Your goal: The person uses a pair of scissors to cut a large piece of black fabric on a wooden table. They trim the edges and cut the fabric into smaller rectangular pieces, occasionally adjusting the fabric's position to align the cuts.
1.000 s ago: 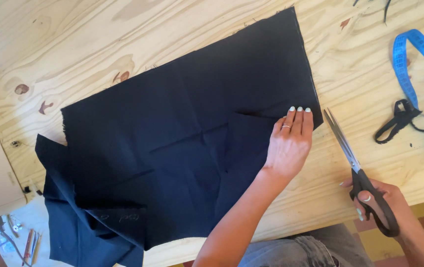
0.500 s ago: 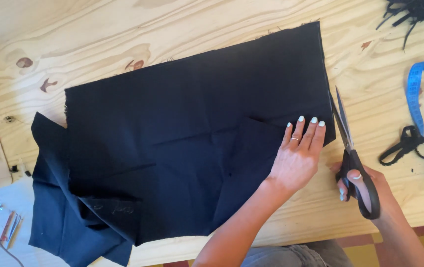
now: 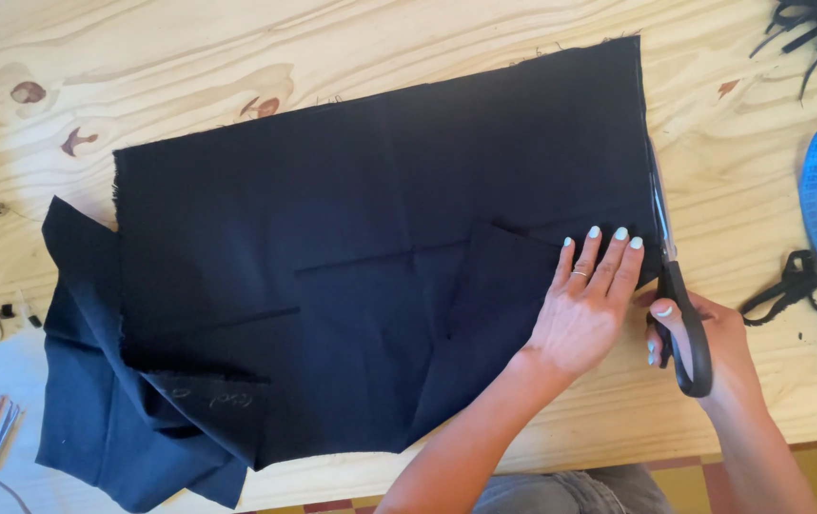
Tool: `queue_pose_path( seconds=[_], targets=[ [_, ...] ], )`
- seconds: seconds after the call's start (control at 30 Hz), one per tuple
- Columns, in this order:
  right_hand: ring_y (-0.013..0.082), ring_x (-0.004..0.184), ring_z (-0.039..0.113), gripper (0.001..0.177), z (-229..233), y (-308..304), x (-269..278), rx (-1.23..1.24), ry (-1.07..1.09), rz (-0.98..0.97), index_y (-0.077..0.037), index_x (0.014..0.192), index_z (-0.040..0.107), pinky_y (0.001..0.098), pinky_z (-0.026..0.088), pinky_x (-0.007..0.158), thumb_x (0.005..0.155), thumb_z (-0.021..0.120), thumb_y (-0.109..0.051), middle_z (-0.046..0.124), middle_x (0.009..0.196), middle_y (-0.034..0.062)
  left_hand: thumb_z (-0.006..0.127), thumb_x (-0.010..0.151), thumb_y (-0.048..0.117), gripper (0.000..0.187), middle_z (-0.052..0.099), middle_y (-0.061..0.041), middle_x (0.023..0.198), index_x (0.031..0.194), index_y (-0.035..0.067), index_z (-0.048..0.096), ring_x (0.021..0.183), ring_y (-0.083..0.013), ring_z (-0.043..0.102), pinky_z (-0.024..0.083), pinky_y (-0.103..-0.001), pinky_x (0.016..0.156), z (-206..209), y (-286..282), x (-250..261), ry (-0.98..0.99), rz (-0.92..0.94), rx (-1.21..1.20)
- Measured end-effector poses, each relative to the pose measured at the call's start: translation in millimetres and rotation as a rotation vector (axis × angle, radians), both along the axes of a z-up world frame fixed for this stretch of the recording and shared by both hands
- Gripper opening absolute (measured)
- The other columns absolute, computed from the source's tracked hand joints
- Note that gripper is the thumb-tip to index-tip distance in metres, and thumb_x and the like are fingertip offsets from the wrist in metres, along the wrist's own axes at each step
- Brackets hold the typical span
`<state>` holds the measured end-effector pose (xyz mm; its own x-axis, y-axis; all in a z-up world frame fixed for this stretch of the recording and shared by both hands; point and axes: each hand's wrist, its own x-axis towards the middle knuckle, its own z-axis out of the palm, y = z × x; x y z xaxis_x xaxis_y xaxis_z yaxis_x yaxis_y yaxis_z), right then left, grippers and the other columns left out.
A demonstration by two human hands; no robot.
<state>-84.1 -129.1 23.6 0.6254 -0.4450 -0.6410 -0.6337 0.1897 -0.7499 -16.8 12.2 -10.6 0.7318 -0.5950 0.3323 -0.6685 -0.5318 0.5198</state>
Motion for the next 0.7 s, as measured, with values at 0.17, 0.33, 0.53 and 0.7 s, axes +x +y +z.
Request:
queue_pose_path(
  seconds=[0.17, 0.33, 0.53, 0.7],
  targets=[
    [0.0259, 0.042, 0.046, 0.019, -5.0, 2.2, -2.9, -0.023, 0.029, -0.023, 0.003, 0.088, 0.064, 0.0326, 0.032, 0.043, 0.095, 0.062, -0.015, 0.052, 0.054, 0.0194, 0.048, 0.105, 0.004, 0.046, 0.056, -0.023, 0.155, 0.151, -0.002, 0.049, 0.146, -0.0497, 0.055, 0.041, -0.065, 0.123, -0.1, -0.3, -0.3, 0.02, 0.001, -0.037],
    [0.0242, 0.04, 0.042, 0.016, -7.5, 2.6, -2.6, 0.006, 0.027, -0.098, 0.003, 0.088, 0.063, 0.0336, 0.032, 0.039, 0.092, 0.067, -0.012, 0.048, 0.053, 0.0187, 0.049, 0.105, 0.006, 0.049, 0.054, -0.021, 0.157, 0.154, -0.001, 0.046, 0.147, -0.0482, 0.054, 0.041, -0.064, 0.124, -4.6, -0.4, -1.4, 0.022, 0.0, -0.024],
    [0.0252, 0.041, 0.043, 0.017, -10.9, -0.6, -4.2, 0.011, 0.009, -0.058, 0.002, 0.085, 0.062, 0.0329, 0.032, 0.042, 0.09, 0.064, -0.014, 0.049, 0.053, 0.0188, 0.051, 0.105, 0.005, 0.05, 0.054, -0.022, 0.157, 0.154, -0.002, 0.046, 0.147, -0.0485, 0.054, 0.041, -0.064, 0.124, -1.9, 1.2, -0.1, 0.015, -0.004, -0.024],
    [0.0222, 0.046, 0.045, 0.035, 5.3, 1.5, 12.6, -0.049, -0.01, 0.039, 0.003, 0.09, 0.064, 0.0318, 0.032, 0.047, 0.093, 0.063, -0.032, 0.051, 0.054, 0.0168, 0.051, 0.109, 0.01, 0.046, 0.054, -0.022, 0.157, 0.153, -0.002, 0.047, 0.148, -0.0468, 0.054, 0.041, -0.064, 0.125, 3.3, 3.6, 0.4, 0.024, -0.005, -0.04]
  ],
)
